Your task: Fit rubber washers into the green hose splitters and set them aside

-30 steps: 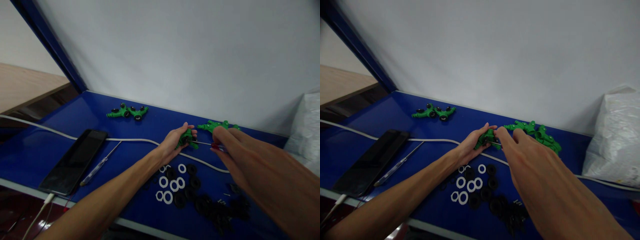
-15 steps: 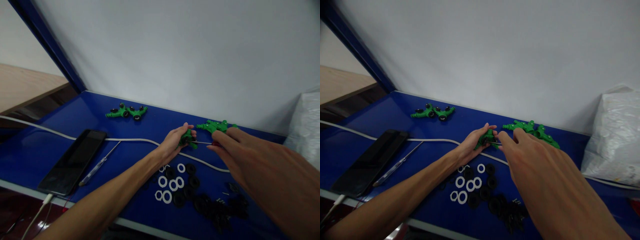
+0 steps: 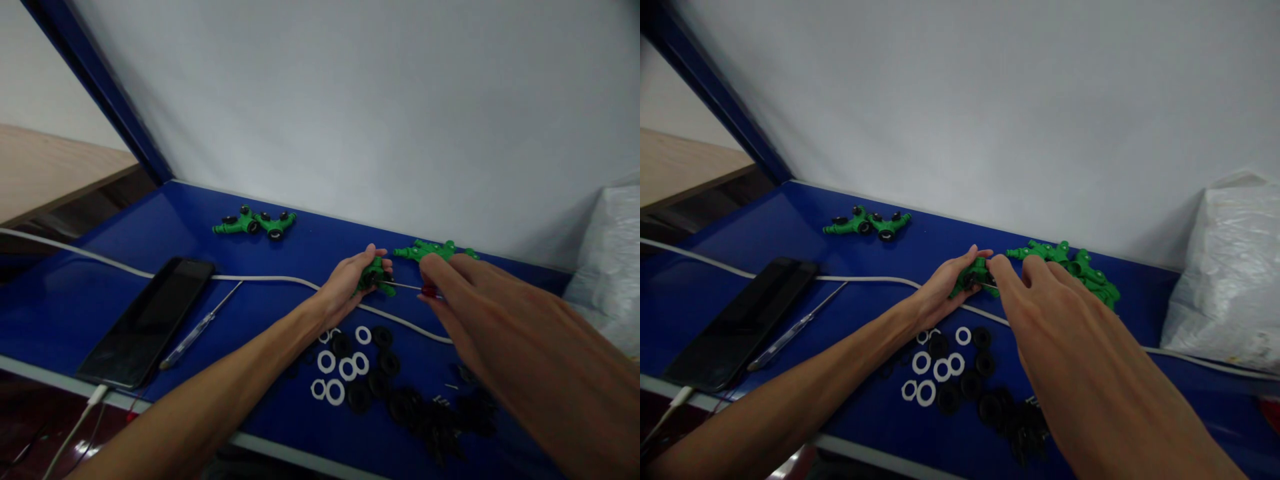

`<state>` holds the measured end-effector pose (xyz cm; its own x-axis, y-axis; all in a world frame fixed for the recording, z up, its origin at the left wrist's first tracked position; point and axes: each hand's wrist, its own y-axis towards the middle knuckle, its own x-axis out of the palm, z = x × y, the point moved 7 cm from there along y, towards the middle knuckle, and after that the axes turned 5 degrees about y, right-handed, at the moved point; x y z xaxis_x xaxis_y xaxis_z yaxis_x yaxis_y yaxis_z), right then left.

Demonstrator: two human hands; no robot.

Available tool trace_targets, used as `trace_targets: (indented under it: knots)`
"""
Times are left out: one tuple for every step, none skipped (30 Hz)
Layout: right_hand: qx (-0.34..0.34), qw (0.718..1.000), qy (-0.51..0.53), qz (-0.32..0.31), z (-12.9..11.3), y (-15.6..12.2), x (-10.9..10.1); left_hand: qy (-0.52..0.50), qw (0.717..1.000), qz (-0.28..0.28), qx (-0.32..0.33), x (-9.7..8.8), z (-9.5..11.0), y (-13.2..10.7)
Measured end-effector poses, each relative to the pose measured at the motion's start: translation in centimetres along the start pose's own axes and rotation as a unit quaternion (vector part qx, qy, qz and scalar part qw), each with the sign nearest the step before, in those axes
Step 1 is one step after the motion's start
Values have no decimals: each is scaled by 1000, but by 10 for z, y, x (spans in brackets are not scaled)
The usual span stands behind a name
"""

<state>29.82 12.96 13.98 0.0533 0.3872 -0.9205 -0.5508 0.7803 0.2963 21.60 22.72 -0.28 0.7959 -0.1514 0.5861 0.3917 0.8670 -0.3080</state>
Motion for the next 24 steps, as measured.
trace_targets:
  knots:
    - [-1, 1000, -3, 1, 0, 1, -1, 3, 1000, 2, 1, 0, 0, 0]
    - [-4, 1000, -7, 5, -1, 2, -2, 4, 1000, 4, 2, 0, 0, 0]
    - [-7, 1000, -9, 6, -2, 4, -3, 5, 1000, 5, 3, 0, 0, 0]
    - [-10, 1000, -10, 8, -2, 6, -4, 5, 1000, 4, 5, 0, 0, 0]
    - [-10, 1000, -9, 8, -3, 8, -4, 6, 1000, 3, 7, 0, 0, 0]
    - [-8, 1000, -8, 6, -2, 10, -3, 7, 1000, 3, 8, 0, -1, 1]
    - [-5, 1000, -7, 2, -2, 11, -3, 8, 1000, 2, 9, 0, -1, 1]
    - [-4, 1000, -5, -1, -1, 11, -2, 9, 1000, 2, 11, 0, -1, 1]
    - [-3, 1000, -3, -5, 0, 11, -1, 9, 1000, 2, 12, 0, -2, 1]
    - [-3, 1000, -2, -5, 1, 10, 0, 10, 1000, 3, 14, 0, -2, 1]
    - [-1, 1000, -3, -11, 2, 8, 1, 11, 1000, 3, 16, 0, -1, 1]
    - [0, 1000, -5, -12, 4, 6, 2, 13, 1000, 3, 17, 0, -1, 1]
    - [3, 1000, -9, -16, 5, 4, 2, 14, 1000, 3, 18, 0, -1, 1]
    - [7, 1000, -13, -21, 7, 3, 2, 16, 1000, 3, 18, 1, -1, 0]
    - [9, 999, -16, -28, 7, 1, 2, 18, 1000, 2, 17, 1, 0, 0]
    - [10, 999, -20, -34, 7, 0, 2, 19, 1000, 0, 16, 2, 0, 0]
    - [12, 999, -25, -43, 7, 0, 1, 19, 1000, -2, 16, 2, 0, 0]
    - [14, 998, -31, -49, 7, 0, 1, 17, 1000, -5, 16, 3, 0, 0]
    - [15, 998, -37, -55, 6, 1, 1, 14, 1000, -7, 16, 3, 0, 0]
    - [12, 998, -40, -55, 5, 2, 0, 11, 1000, -10, 18, 3, 0, 0]
    - [7, 998, -41, -57, 4, 3, 1, 8, 1000, -10, 18, 3, 0, 0]
    - [1, 998, -39, -54, 4, 3, 1, 6, 1000, -10, 18, 3, 0, 0]
    - [-6, 998, -35, -51, 3, 4, 3, 5, 1000, -9, 16, 3, 0, 0]
    - [-13, 998, -28, -48, 4, 3, 4, 4, 1000, -8, 15, 3, 0, 0]
